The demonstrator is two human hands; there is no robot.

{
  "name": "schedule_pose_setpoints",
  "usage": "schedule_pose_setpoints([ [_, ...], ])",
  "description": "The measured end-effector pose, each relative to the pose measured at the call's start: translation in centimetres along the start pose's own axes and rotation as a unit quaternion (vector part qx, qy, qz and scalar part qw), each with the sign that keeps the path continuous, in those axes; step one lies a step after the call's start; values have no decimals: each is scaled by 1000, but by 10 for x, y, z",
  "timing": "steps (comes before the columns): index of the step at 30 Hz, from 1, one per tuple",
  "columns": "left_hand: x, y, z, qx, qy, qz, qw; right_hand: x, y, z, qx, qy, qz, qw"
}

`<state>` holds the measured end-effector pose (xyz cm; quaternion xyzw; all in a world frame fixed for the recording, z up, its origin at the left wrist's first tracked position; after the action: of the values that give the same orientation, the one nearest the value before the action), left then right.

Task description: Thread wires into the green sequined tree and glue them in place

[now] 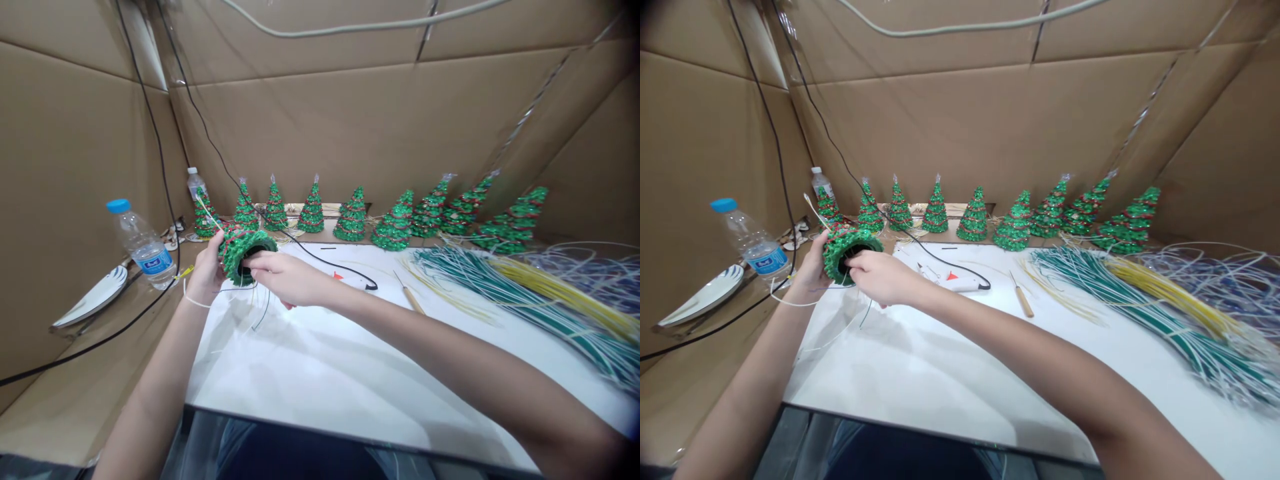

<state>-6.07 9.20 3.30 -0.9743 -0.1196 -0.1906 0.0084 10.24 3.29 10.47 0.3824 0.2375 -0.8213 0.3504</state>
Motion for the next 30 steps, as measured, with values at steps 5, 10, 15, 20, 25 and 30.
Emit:
schedule_pose_setpoints([
  [5,0,6,-2,34,-13,-24,999,-1,27,-19,91,-145,33,985],
  [10,8,13,-6,84,-62,-7,994,3,50,-31,116,-166,61,977],
  [15,16,19,-10,114,-66,13,991,11,72,-41,131,-172,80,973],
  [20,30,25,-11,138,-85,86,983,21,80,-54,151,-197,96,964],
  [25,41,30,-7,164,-129,152,966,32,79,-66,202,-258,71,942],
  [30,47,34,-3,144,-153,183,960,8,85,-38,133,-135,84,978],
])
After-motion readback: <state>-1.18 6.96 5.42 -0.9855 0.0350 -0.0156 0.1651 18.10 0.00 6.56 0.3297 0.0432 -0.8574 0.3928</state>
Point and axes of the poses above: each hand's wrist, its own y-axis away from the middle knuckle, its own x-axis out of the palm, z = x × y, the point moved 6 cm from there along -y, towards the middle knuckle, and after that the axes turned 4 degrees about -x, right-handed, at the moved point
